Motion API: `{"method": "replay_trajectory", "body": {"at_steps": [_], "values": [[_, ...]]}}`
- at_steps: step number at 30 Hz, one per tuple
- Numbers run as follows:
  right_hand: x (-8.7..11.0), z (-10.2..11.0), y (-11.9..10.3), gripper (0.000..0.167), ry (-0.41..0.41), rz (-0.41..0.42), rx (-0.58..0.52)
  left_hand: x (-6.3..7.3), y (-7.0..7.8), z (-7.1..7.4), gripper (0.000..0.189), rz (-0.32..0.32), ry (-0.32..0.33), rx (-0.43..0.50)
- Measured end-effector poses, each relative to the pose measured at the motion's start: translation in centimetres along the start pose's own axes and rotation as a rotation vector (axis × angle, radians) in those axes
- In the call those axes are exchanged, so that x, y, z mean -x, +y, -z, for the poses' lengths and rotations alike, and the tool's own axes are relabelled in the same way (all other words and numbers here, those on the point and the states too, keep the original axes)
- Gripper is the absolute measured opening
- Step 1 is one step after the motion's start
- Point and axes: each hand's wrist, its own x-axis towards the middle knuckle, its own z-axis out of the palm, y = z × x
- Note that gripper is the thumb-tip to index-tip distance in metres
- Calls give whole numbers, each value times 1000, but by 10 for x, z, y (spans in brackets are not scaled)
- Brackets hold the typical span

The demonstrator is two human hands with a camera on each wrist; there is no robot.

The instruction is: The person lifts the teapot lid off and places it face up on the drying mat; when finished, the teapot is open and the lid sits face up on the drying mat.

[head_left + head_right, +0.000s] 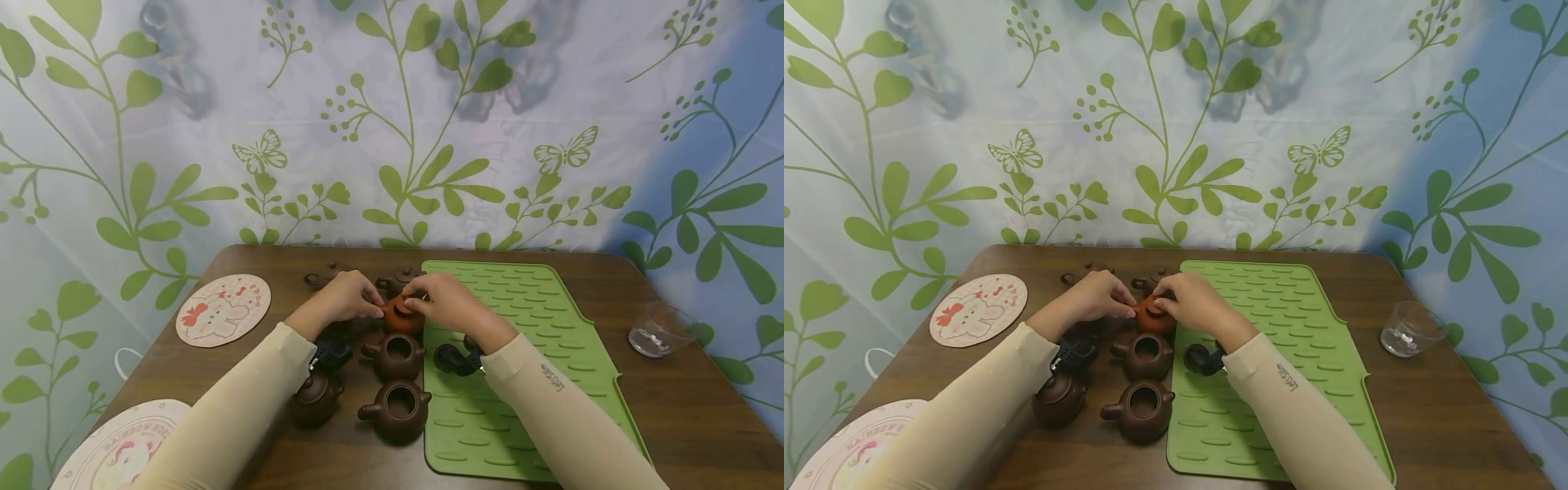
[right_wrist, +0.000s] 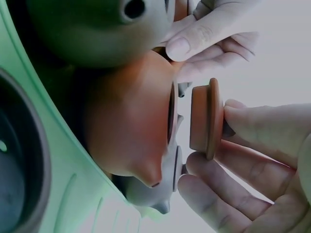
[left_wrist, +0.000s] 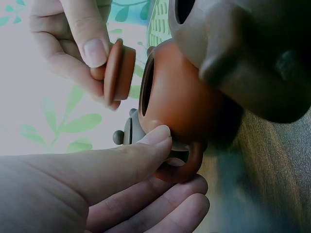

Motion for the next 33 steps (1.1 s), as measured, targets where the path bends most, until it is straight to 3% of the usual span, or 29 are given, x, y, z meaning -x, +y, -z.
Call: {"method": "replay_trajectory", "body": {"at_steps": [6, 12, 22, 28, 33], "values": [[5, 5, 3, 20, 15, -25, -32, 1, 1, 0, 14, 12, -1, 9], [11, 13, 8, 23, 24, -79, -144, 0, 1, 1, 14, 8, -2, 8], [23, 25, 20, 41, 30, -133, -277, 0, 1, 1, 14, 3, 0, 8], [27, 25, 29, 41, 36, -137, -307, 1, -2, 1, 13, 2, 0, 15], [31, 24, 37, 37, 48, -175, -394, 1, -1, 0, 13, -3, -2, 24]]}}
